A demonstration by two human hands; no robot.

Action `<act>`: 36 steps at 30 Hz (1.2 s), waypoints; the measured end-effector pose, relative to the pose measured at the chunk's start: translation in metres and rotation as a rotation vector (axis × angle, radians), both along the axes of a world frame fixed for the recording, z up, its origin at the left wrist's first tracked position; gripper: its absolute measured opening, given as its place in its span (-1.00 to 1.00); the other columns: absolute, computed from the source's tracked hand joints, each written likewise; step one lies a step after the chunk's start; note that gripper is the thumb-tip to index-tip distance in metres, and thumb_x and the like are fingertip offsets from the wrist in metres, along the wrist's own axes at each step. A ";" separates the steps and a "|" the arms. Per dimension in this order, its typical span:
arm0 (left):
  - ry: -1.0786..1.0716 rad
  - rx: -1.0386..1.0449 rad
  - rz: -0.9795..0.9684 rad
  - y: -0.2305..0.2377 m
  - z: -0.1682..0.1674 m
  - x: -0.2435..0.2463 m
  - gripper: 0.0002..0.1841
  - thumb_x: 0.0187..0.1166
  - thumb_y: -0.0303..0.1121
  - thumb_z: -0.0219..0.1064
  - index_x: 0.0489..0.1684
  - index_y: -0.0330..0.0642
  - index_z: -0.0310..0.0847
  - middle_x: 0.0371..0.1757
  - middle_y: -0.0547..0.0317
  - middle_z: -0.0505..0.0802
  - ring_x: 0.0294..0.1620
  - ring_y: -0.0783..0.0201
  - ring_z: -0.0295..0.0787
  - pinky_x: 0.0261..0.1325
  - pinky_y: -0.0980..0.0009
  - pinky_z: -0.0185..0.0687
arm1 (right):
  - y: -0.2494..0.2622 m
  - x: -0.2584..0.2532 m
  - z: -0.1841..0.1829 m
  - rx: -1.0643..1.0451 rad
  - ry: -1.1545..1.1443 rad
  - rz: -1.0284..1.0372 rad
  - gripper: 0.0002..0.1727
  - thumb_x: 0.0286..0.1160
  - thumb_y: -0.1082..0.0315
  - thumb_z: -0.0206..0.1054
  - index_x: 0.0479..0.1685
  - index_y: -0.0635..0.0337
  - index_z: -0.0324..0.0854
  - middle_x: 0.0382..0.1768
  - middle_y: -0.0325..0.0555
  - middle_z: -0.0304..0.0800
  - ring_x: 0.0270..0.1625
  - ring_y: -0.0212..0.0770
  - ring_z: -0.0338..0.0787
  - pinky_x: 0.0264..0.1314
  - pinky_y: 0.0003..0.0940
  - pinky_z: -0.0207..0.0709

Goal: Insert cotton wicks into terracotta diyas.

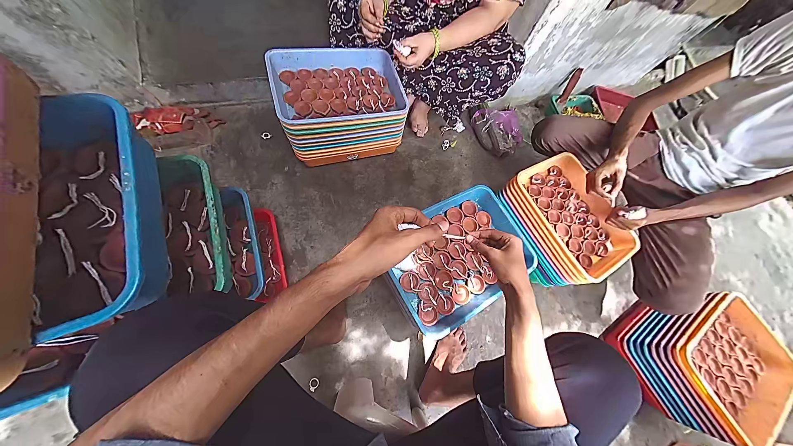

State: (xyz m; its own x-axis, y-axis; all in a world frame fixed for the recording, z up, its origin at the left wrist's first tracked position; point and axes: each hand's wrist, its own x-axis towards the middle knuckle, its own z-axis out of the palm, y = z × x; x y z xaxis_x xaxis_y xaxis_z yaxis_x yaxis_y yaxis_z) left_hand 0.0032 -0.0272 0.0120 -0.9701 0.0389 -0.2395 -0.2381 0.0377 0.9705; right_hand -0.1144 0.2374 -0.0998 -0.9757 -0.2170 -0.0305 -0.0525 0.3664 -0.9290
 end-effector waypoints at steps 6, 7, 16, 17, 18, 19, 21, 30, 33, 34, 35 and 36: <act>-0.002 0.036 0.064 -0.001 0.000 -0.007 -0.71 0.69 -0.12 0.37 -0.16 -0.16 0.83 -0.26 0.14 0.88 -0.29 0.35 0.79 -0.25 0.42 0.67 | -0.023 -0.036 -0.094 0.201 -0.015 -0.205 -0.80 0.31 0.36 0.64 -0.16 0.24 0.86 -0.33 -0.06 0.93 -0.34 -0.25 0.88 -0.12 -0.20 0.77; -0.001 0.035 0.069 -0.001 -0.002 -0.008 -0.71 0.68 -0.10 0.38 -0.16 -0.16 0.83 -0.26 0.14 0.88 -0.27 0.34 0.80 -0.22 0.40 0.69 | -0.025 -0.037 -0.103 0.274 0.000 -0.202 -0.81 0.34 0.33 0.62 -0.15 0.22 0.87 -0.29 -0.05 0.93 -0.27 -0.20 0.89 -0.03 -0.11 0.75; -0.006 0.002 0.102 0.002 0.001 -0.007 -0.69 0.73 -0.12 0.31 -0.23 -0.16 0.81 -0.39 0.16 0.82 -0.47 0.36 0.71 -0.45 0.48 0.59 | -0.029 -0.021 -0.118 0.527 0.029 -0.120 -0.80 0.46 0.32 0.51 -0.06 0.24 0.86 -0.14 0.07 0.93 -0.01 0.03 0.89 0.24 0.09 0.64; -0.002 -0.004 0.093 0.002 0.000 -0.008 -0.69 0.73 -0.11 0.31 -0.23 -0.16 0.81 -0.38 0.16 0.83 -0.44 0.36 0.72 -0.43 0.47 0.61 | -0.028 -0.021 -0.118 0.535 0.032 -0.115 -0.80 0.46 0.32 0.52 -0.07 0.24 0.86 -0.15 0.07 0.92 -0.02 0.03 0.89 0.24 0.10 0.63; 0.001 -0.004 0.083 0.002 -0.001 -0.009 -0.68 0.72 -0.10 0.32 -0.23 -0.15 0.81 -0.35 0.16 0.84 -0.41 0.36 0.74 -0.38 0.45 0.63 | -0.028 -0.021 -0.119 0.543 0.027 -0.108 -0.80 0.46 0.31 0.52 -0.07 0.24 0.86 -0.14 0.07 0.93 -0.01 0.03 0.89 0.26 0.10 0.64; -0.001 0.004 0.070 0.001 -0.003 -0.011 -0.68 0.71 -0.08 0.34 -0.22 -0.15 0.82 -0.32 0.15 0.86 -0.35 0.35 0.77 -0.31 0.42 0.67 | -0.027 -0.020 -0.119 0.553 0.020 -0.101 -0.79 0.46 0.29 0.53 -0.06 0.23 0.87 -0.13 0.06 0.93 0.01 0.03 0.89 0.27 0.11 0.64; -0.005 0.012 0.063 0.001 -0.005 -0.014 -0.67 0.71 -0.07 0.34 -0.21 -0.16 0.82 -0.28 0.14 0.86 -0.30 0.34 0.78 -0.25 0.39 0.68 | -0.026 -0.019 -0.119 0.562 0.005 -0.088 -0.78 0.47 0.28 0.52 -0.07 0.23 0.87 -0.12 0.07 0.93 0.02 0.04 0.88 0.27 0.13 0.62; -0.005 0.070 0.060 0.002 -0.005 -0.014 -0.58 0.76 0.00 0.24 -0.19 -0.17 0.84 -0.30 0.16 0.87 -0.34 0.35 0.76 -0.30 0.42 0.66 | -0.020 -0.017 -0.122 0.611 0.003 -0.083 -0.64 0.65 0.12 0.32 -0.17 0.25 0.87 -0.18 0.16 0.88 0.00 0.14 0.85 0.24 0.21 0.59; 0.013 0.076 0.063 0.003 -0.001 -0.014 -0.51 0.80 0.06 0.14 -0.19 -0.13 0.86 -0.27 0.19 0.88 -0.28 0.36 0.77 -0.22 0.39 0.67 | -0.017 -0.018 -0.116 0.613 -0.013 -0.121 -0.53 0.72 0.01 0.22 -0.22 0.25 0.85 -0.24 0.14 0.88 -0.05 0.13 0.85 0.20 0.22 0.58; 0.024 0.085 0.062 0.003 -0.001 -0.014 -0.48 0.81 0.08 0.10 -0.18 -0.14 0.86 -0.24 0.19 0.89 -0.24 0.35 0.79 -0.18 0.37 0.69 | -0.016 -0.019 -0.113 0.601 -0.013 -0.138 -0.53 0.71 0.00 0.22 -0.19 0.24 0.84 -0.24 0.12 0.87 -0.06 0.11 0.85 0.19 0.22 0.59; 0.032 0.101 0.057 0.004 0.000 -0.013 -0.45 0.82 0.09 0.06 -0.15 -0.14 0.86 -0.20 0.18 0.90 -0.20 0.34 0.81 -0.13 0.36 0.71 | -0.014 -0.019 -0.108 0.581 -0.003 -0.153 -0.53 0.70 0.00 0.24 -0.15 0.25 0.84 -0.23 0.12 0.88 -0.06 0.09 0.86 0.18 0.20 0.61; 0.045 0.126 0.055 0.004 0.000 -0.012 -0.43 0.84 0.09 0.02 -0.12 -0.16 0.86 -0.19 0.15 0.90 -0.19 0.32 0.81 -0.13 0.36 0.72 | -0.014 -0.019 -0.101 0.555 0.018 -0.170 -0.55 0.68 0.01 0.26 -0.12 0.25 0.85 -0.22 0.11 0.88 -0.08 0.06 0.86 0.16 0.17 0.61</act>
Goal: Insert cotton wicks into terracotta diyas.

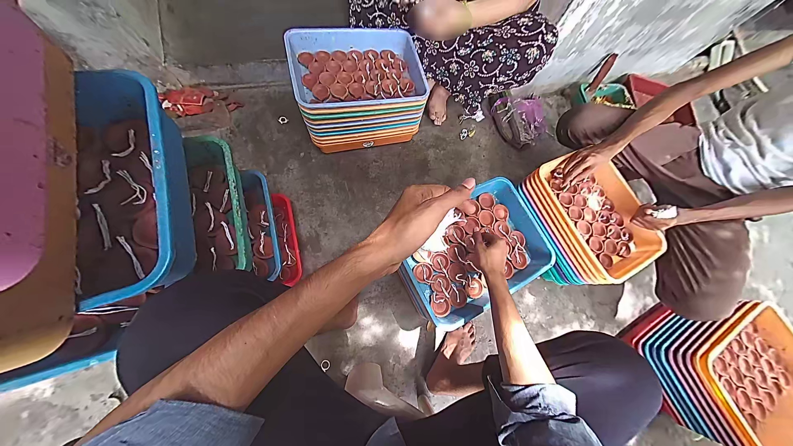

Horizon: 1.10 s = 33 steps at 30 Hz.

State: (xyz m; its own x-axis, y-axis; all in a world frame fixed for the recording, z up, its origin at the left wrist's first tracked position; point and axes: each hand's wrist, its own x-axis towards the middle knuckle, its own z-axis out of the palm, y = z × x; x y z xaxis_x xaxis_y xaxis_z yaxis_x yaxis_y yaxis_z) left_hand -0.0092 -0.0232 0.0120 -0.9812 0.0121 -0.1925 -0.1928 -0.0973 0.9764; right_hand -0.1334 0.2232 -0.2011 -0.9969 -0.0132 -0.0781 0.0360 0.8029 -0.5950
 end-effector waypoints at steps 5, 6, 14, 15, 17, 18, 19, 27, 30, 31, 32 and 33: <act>0.133 0.096 -0.031 0.001 -0.001 0.002 -0.43 0.90 0.05 -0.12 0.04 -0.17 0.77 -0.18 0.10 0.81 -0.35 0.30 0.70 -0.30 0.42 0.66 | -0.011 0.010 0.075 -0.304 0.140 0.118 -0.77 0.49 0.16 0.50 -0.21 0.15 0.88 -0.30 -0.17 0.91 -0.25 -0.33 0.84 -0.07 -0.30 0.70; 0.170 0.114 -0.035 0.002 -0.002 0.002 -0.46 0.91 0.01 -0.14 0.08 -0.16 0.75 -0.15 0.10 0.81 -0.36 0.30 0.68 -0.31 0.43 0.65 | -0.013 0.017 0.098 -0.469 0.112 0.188 -0.83 0.48 0.24 0.53 -0.25 0.16 0.87 -0.32 -0.19 0.90 -0.27 -0.37 0.82 -0.11 -0.40 0.68; 0.441 0.043 -0.053 0.005 0.000 0.006 -0.54 0.86 -0.15 -0.19 0.38 -0.17 0.56 -0.01 0.11 0.79 -0.18 0.27 0.74 -0.17 0.39 0.74 | -0.028 0.083 0.198 -1.096 0.096 0.606 -0.72 0.42 0.43 0.57 0.06 0.33 0.81 -0.10 -0.01 0.90 -0.11 -0.26 0.87 0.05 -0.38 0.80; 0.457 0.025 -0.051 0.005 0.000 0.007 -0.53 0.85 -0.14 -0.18 0.40 -0.16 0.54 0.02 0.11 0.79 -0.14 0.27 0.74 -0.14 0.38 0.74 | -0.032 0.088 0.198 -1.107 0.113 0.596 -0.71 0.39 0.45 0.59 0.06 0.35 0.81 -0.09 0.00 0.91 -0.09 -0.25 0.89 0.08 -0.37 0.81; 0.490 -0.027 -0.052 0.004 0.000 0.009 -0.52 0.83 -0.08 -0.17 0.45 -0.12 0.49 0.09 0.13 0.76 -0.08 0.27 0.75 -0.13 0.36 0.76 | -0.040 0.097 0.196 -1.124 0.139 0.584 -0.67 0.33 0.49 0.61 0.08 0.38 0.80 -0.06 0.03 0.91 -0.06 -0.21 0.90 0.11 -0.33 0.82; 0.508 -0.048 -0.055 0.005 -0.001 0.010 -0.50 0.83 -0.04 -0.18 0.48 -0.11 0.47 0.11 0.14 0.75 -0.06 0.27 0.75 -0.12 0.34 0.76 | -0.043 0.100 0.195 -1.127 0.156 0.577 -0.65 0.31 0.51 0.62 0.10 0.39 0.79 -0.05 0.05 0.91 -0.06 -0.20 0.90 0.11 -0.32 0.82; 0.524 -0.062 -0.059 0.005 -0.001 0.010 -0.49 0.83 -0.02 -0.18 0.50 -0.10 0.46 0.12 0.14 0.75 -0.05 0.27 0.74 -0.10 0.33 0.75 | -0.046 0.103 0.194 -1.127 0.172 0.570 -0.64 0.30 0.53 0.63 0.11 0.40 0.79 -0.04 0.05 0.91 -0.07 -0.19 0.90 0.10 -0.31 0.83; 0.566 -0.132 -0.119 0.005 -0.001 0.012 -0.49 0.82 -0.03 -0.18 0.53 -0.09 0.43 -0.04 0.20 0.76 -0.13 0.32 0.74 -0.14 0.37 0.74 | -0.050 0.103 0.192 -1.122 0.239 0.572 -0.73 0.32 0.58 0.59 0.01 0.38 0.84 -0.12 -0.02 0.94 -0.14 -0.27 0.90 0.05 -0.37 0.84; 0.603 -0.155 -0.137 0.006 0.000 0.012 -0.47 0.81 -0.03 -0.14 0.57 -0.15 0.36 0.10 0.19 0.72 0.03 0.30 0.72 0.05 0.34 0.76 | -0.050 0.101 0.193 -1.094 0.259 0.566 -0.76 0.32 0.56 0.60 -0.03 0.36 0.85 -0.16 -0.05 0.94 -0.17 -0.30 0.90 0.03 -0.38 0.83; 0.613 -0.164 -0.145 0.005 0.000 0.012 -0.45 0.81 -0.02 -0.14 0.59 -0.17 0.32 0.14 0.18 0.71 0.08 0.28 0.72 0.11 0.31 0.76 | -0.050 0.101 0.192 -1.091 0.264 0.556 -0.77 0.30 0.56 0.61 -0.05 0.36 0.85 -0.18 -0.04 0.94 -0.19 -0.29 0.90 0.02 -0.38 0.83; 0.618 -0.177 -0.147 0.006 -0.001 0.012 -0.44 0.80 -0.01 -0.14 0.60 -0.17 0.30 0.15 0.18 0.71 0.09 0.28 0.71 0.12 0.31 0.75 | -0.050 0.101 0.191 -1.089 0.268 0.547 -0.77 0.30 0.56 0.61 -0.06 0.36 0.85 -0.19 -0.04 0.94 -0.20 -0.28 0.90 0.01 -0.38 0.84; 0.624 -0.186 -0.147 0.006 -0.001 0.011 -0.44 0.80 0.00 -0.14 0.61 -0.17 0.28 0.15 0.18 0.71 0.08 0.27 0.71 0.10 0.31 0.75 | -0.051 0.101 0.191 -1.087 0.269 0.544 -0.78 0.29 0.56 0.62 -0.08 0.36 0.84 -0.19 -0.04 0.95 -0.21 -0.28 0.91 0.01 -0.37 0.84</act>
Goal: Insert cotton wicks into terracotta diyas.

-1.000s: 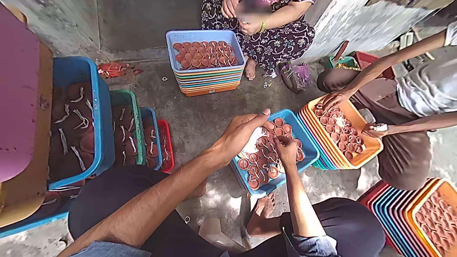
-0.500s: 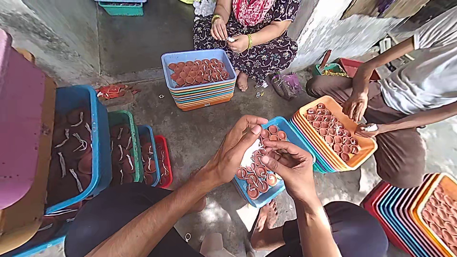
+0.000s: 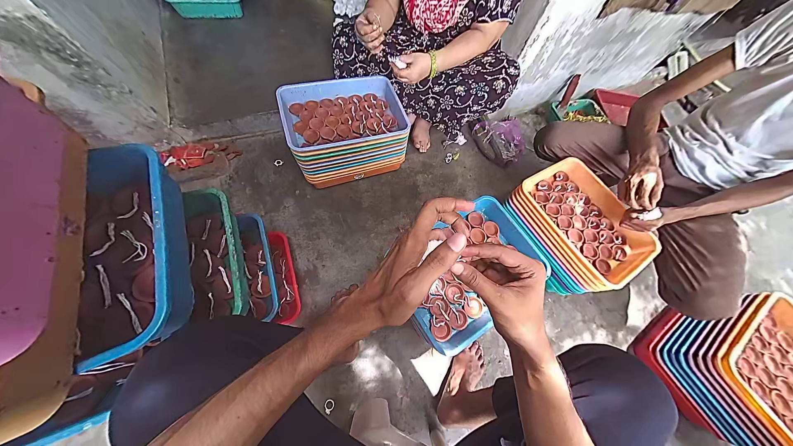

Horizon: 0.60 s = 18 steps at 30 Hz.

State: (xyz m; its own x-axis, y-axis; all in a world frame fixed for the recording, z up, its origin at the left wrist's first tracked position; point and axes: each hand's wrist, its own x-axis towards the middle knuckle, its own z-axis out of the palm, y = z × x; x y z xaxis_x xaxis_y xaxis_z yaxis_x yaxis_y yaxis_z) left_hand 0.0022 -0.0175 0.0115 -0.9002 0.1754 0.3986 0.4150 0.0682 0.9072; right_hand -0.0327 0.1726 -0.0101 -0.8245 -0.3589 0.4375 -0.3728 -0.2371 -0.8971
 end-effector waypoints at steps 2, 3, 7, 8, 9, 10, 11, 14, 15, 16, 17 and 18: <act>0.006 -0.008 -0.005 0.000 0.000 0.000 -0.43 0.79 -0.02 -0.14 0.64 -0.18 0.24 0.14 0.17 0.71 0.07 0.27 0.72 0.08 0.31 0.75 | 0.000 0.000 -0.001 0.011 -0.006 0.003 -0.78 0.29 0.55 0.62 -0.09 0.36 0.84 -0.19 -0.04 0.95 -0.21 -0.27 0.91 0.02 -0.37 0.84; 0.007 -0.009 -0.006 0.000 0.000 0.000 -0.42 0.79 -0.02 -0.14 0.65 -0.18 0.23 0.13 0.17 0.71 0.05 0.27 0.71 0.06 0.32 0.75 | 0.001 -0.001 -0.001 0.016 -0.013 0.009 -0.79 0.30 0.54 0.62 -0.09 0.36 0.85 -0.20 -0.03 0.95 -0.21 -0.27 0.91 0.01 -0.36 0.84; 0.005 -0.007 -0.012 0.000 0.001 0.000 -0.42 0.79 -0.01 -0.13 0.66 -0.16 0.21 0.14 0.18 0.72 0.02 0.30 0.72 0.01 0.34 0.75 | 0.003 -0.001 -0.002 0.031 -0.041 0.036 -0.79 0.30 0.52 0.63 -0.10 0.36 0.85 -0.19 -0.03 0.94 -0.19 -0.26 0.90 0.05 -0.34 0.84; 0.004 -0.004 -0.015 0.000 0.001 0.000 -0.42 0.78 -0.01 -0.13 0.66 -0.17 0.21 0.13 0.18 0.72 0.01 0.30 0.73 -0.01 0.35 0.76 | 0.003 -0.001 -0.001 0.030 -0.044 0.038 -0.79 0.29 0.52 0.63 -0.11 0.37 0.85 -0.19 -0.02 0.93 -0.19 -0.25 0.90 0.05 -0.33 0.84; 0.005 -0.003 -0.019 0.000 0.000 0.000 -0.42 0.78 -0.01 -0.13 0.65 -0.17 0.21 0.12 0.18 0.71 0.00 0.31 0.72 -0.01 0.36 0.75 | 0.003 -0.001 -0.001 0.031 -0.044 0.039 -0.79 0.29 0.52 0.64 -0.11 0.36 0.85 -0.20 -0.02 0.93 -0.19 -0.26 0.90 0.05 -0.33 0.84; 0.006 -0.001 -0.021 0.000 0.000 -0.001 -0.42 0.78 -0.01 -0.12 0.65 -0.18 0.21 0.11 0.18 0.70 -0.01 0.31 0.71 -0.01 0.36 0.75 | 0.003 -0.001 -0.001 0.030 -0.043 0.043 -0.79 0.29 0.53 0.63 -0.12 0.37 0.85 -0.20 -0.02 0.93 -0.19 -0.26 0.90 0.05 -0.33 0.83; 0.004 -0.001 -0.019 0.000 0.000 0.000 -0.42 0.78 -0.01 -0.11 0.65 -0.18 0.22 0.10 0.19 0.70 -0.01 0.31 0.71 -0.01 0.37 0.74 | 0.003 0.000 -0.001 0.030 -0.041 0.046 -0.80 0.28 0.53 0.64 -0.12 0.36 0.85 -0.20 -0.02 0.93 -0.19 -0.26 0.89 0.05 -0.33 0.83; -0.010 -0.005 -0.020 0.000 0.000 0.000 -0.44 0.79 -0.01 -0.10 0.63 -0.16 0.25 0.10 0.20 0.70 -0.04 0.33 0.70 -0.04 0.39 0.72 | 0.003 0.000 0.000 0.025 -0.038 0.063 -0.82 0.30 0.54 0.62 -0.13 0.34 0.85 -0.18 -0.03 0.93 -0.17 -0.25 0.90 0.06 -0.32 0.84; -0.016 -0.008 -0.018 0.000 0.000 0.000 -0.44 0.79 -0.01 -0.09 0.63 -0.15 0.26 0.09 0.20 0.71 -0.06 0.34 0.70 -0.06 0.39 0.73 | 0.003 0.000 0.000 0.020 -0.041 0.071 -0.83 0.31 0.55 0.61 -0.14 0.34 0.85 -0.18 -0.03 0.93 -0.16 -0.25 0.90 0.07 -0.32 0.83; -0.018 -0.003 -0.016 0.000 0.000 0.000 -0.45 0.79 -0.03 -0.09 0.63 -0.15 0.28 0.08 0.20 0.71 -0.08 0.34 0.70 -0.08 0.40 0.72 | 0.003 -0.001 0.000 0.014 -0.044 0.079 -0.84 0.32 0.56 0.60 -0.14 0.34 0.85 -0.17 -0.03 0.93 -0.16 -0.25 0.90 0.07 -0.32 0.83; -0.022 0.001 -0.015 0.000 0.000 0.000 -0.46 0.79 -0.04 -0.09 0.62 -0.14 0.28 0.09 0.19 0.71 -0.06 0.33 0.70 -0.06 0.39 0.73 | 0.004 -0.001 0.000 0.010 -0.045 0.089 -0.85 0.34 0.56 0.58 -0.13 0.35 0.85 -0.17 -0.02 0.94 -0.15 -0.25 0.91 0.08 -0.32 0.83; -0.027 0.011 -0.012 0.000 0.000 0.000 -0.47 0.79 -0.05 -0.09 0.61 -0.15 0.30 0.10 0.19 0.71 -0.05 0.32 0.71 -0.04 0.37 0.74 | 0.005 -0.002 0.000 0.006 -0.049 0.100 -0.85 0.36 0.56 0.57 -0.12 0.35 0.85 -0.16 -0.03 0.94 -0.13 -0.25 0.91 0.09 -0.32 0.83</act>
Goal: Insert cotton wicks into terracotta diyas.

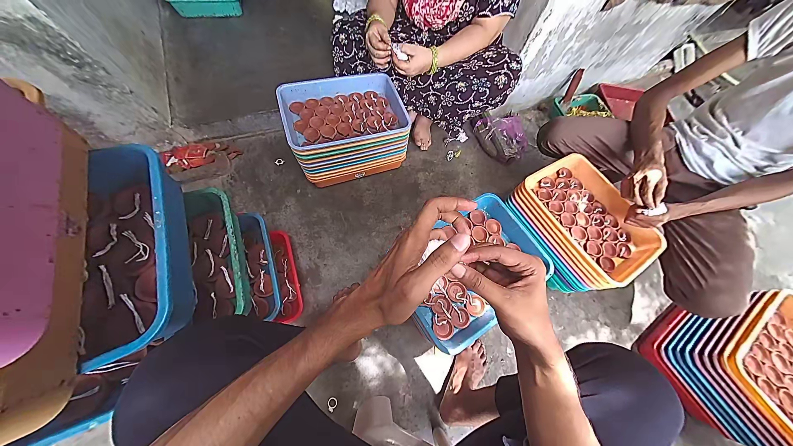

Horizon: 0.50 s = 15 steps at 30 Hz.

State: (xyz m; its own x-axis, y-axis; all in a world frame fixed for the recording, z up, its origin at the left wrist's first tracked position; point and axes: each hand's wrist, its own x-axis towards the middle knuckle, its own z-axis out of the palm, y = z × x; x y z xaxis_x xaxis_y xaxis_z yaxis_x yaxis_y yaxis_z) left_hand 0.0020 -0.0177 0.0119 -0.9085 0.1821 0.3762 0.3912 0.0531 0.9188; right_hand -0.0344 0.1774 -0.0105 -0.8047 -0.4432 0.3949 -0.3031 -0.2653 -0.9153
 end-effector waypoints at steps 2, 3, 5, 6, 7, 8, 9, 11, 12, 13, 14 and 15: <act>-0.017 0.032 0.002 0.000 0.000 0.000 -0.50 0.79 -0.09 -0.06 0.59 -0.15 0.32 0.13 0.16 0.71 0.04 0.27 0.74 0.05 0.32 0.78 | 0.002 -0.001 0.000 -0.019 -0.023 0.019 -0.84 0.39 0.56 0.55 -0.09 0.35 0.84 -0.14 -0.02 0.94 -0.12 -0.25 0.92 0.09 -0.33 0.83; -0.025 0.049 0.002 -0.001 0.000 0.000 -0.52 0.77 -0.14 -0.02 0.58 -0.15 0.33 0.13 0.16 0.71 0.07 0.25 0.74 0.07 0.30 0.78 | 0.002 0.000 0.000 -0.028 -0.041 0.025 -0.85 0.40 0.55 0.54 -0.09 0.35 0.84 -0.13 -0.01 0.94 -0.12 -0.26 0.92 0.10 -0.34 0.83; -0.054 0.079 -0.006 -0.001 0.001 0.000 -0.53 0.68 -0.27 0.08 0.57 -0.15 0.35 0.15 0.13 0.72 0.08 0.22 0.74 0.07 0.28 0.79 | 0.004 0.000 0.001 -0.043 -0.065 0.028 -0.86 0.42 0.54 0.53 -0.09 0.34 0.84 -0.15 -0.02 0.93 -0.13 -0.26 0.91 0.09 -0.35 0.83; -0.072 0.092 -0.015 -0.001 0.002 0.000 -0.50 0.60 -0.34 0.12 0.57 -0.15 0.35 0.16 0.12 0.72 0.05 0.23 0.75 0.02 0.30 0.80 | 0.004 0.000 0.001 -0.044 -0.064 0.027 -0.86 0.43 0.54 0.52 -0.09 0.34 0.83 -0.15 -0.02 0.93 -0.13 -0.27 0.91 0.09 -0.35 0.82; -0.090 0.106 -0.024 -0.002 0.002 0.000 -0.44 0.51 -0.41 0.16 0.59 -0.16 0.33 0.18 0.11 0.72 0.01 0.23 0.75 -0.02 0.32 0.79 | 0.005 0.000 0.001 -0.042 -0.055 0.025 -0.86 0.44 0.55 0.50 -0.08 0.35 0.83 -0.15 -0.01 0.93 -0.14 -0.27 0.90 0.08 -0.34 0.82; -0.109 0.121 -0.029 -0.002 0.003 0.000 -0.39 0.45 -0.48 0.20 0.60 -0.16 0.32 0.19 0.09 0.72 -0.02 0.23 0.76 -0.07 0.34 0.80 | 0.005 0.000 0.001 -0.038 -0.045 0.020 -0.86 0.44 0.56 0.50 -0.08 0.36 0.83 -0.15 0.00 0.93 -0.14 -0.26 0.90 0.07 -0.34 0.82; -0.122 0.132 -0.026 -0.001 0.003 0.000 -0.36 0.39 -0.53 0.22 0.61 -0.15 0.31 0.19 0.09 0.72 -0.04 0.24 0.77 -0.11 0.36 0.80 | 0.004 0.000 0.001 -0.035 -0.040 0.015 -0.86 0.44 0.57 0.49 -0.08 0.37 0.83 -0.15 0.00 0.93 -0.14 -0.26 0.90 0.07 -0.35 0.82; -0.138 0.132 -0.015 -0.001 0.005 0.000 -0.32 0.34 -0.60 0.22 0.61 -0.15 0.31 0.19 0.09 0.73 -0.03 0.24 0.77 -0.12 0.37 0.80 | 0.004 0.000 0.000 -0.036 -0.034 0.005 -0.85 0.42 0.58 0.49 -0.08 0.37 0.83 -0.16 0.01 0.93 -0.15 -0.26 0.90 0.05 -0.34 0.83; -0.139 0.130 -0.008 -0.001 0.005 0.000 -0.32 0.35 -0.62 0.21 0.61 -0.14 0.32 0.18 0.09 0.74 -0.05 0.24 0.77 -0.13 0.37 0.80 | 0.004 0.000 0.000 -0.037 -0.030 0.002 -0.85 0.42 0.59 0.49 -0.09 0.37 0.83 -0.16 0.01 0.93 -0.15 -0.25 0.90 0.05 -0.34 0.83; -0.138 0.129 -0.005 -0.002 0.005 0.000 -0.33 0.36 -0.64 0.20 0.60 -0.15 0.32 0.16 0.09 0.74 -0.04 0.22 0.77 -0.13 0.36 0.80 | 0.004 0.000 0.000 -0.036 -0.027 0.001 -0.85 0.41 0.59 0.49 -0.09 0.36 0.83 -0.15 0.00 0.93 -0.15 -0.26 0.90 0.06 -0.33 0.83; -0.136 0.131 -0.005 -0.002 0.005 0.000 -0.34 0.37 -0.66 0.19 0.60 -0.16 0.33 0.15 0.08 0.74 -0.03 0.21 0.77 -0.12 0.36 0.80 | 0.004 0.000 0.000 -0.035 -0.024 0.000 -0.85 0.41 0.59 0.49 -0.08 0.36 0.83 -0.15 0.00 0.93 -0.15 -0.25 0.90 0.07 -0.33 0.83; -0.135 0.134 -0.007 -0.002 0.005 0.000 -0.35 0.38 -0.67 0.18 0.59 -0.16 0.34 0.14 0.08 0.74 -0.02 0.21 0.77 -0.11 0.36 0.80 | 0.005 0.000 0.000 -0.034 -0.021 -0.001 -0.85 0.40 0.60 0.49 -0.08 0.36 0.83 -0.15 0.00 0.93 -0.14 -0.25 0.91 0.07 -0.32 0.83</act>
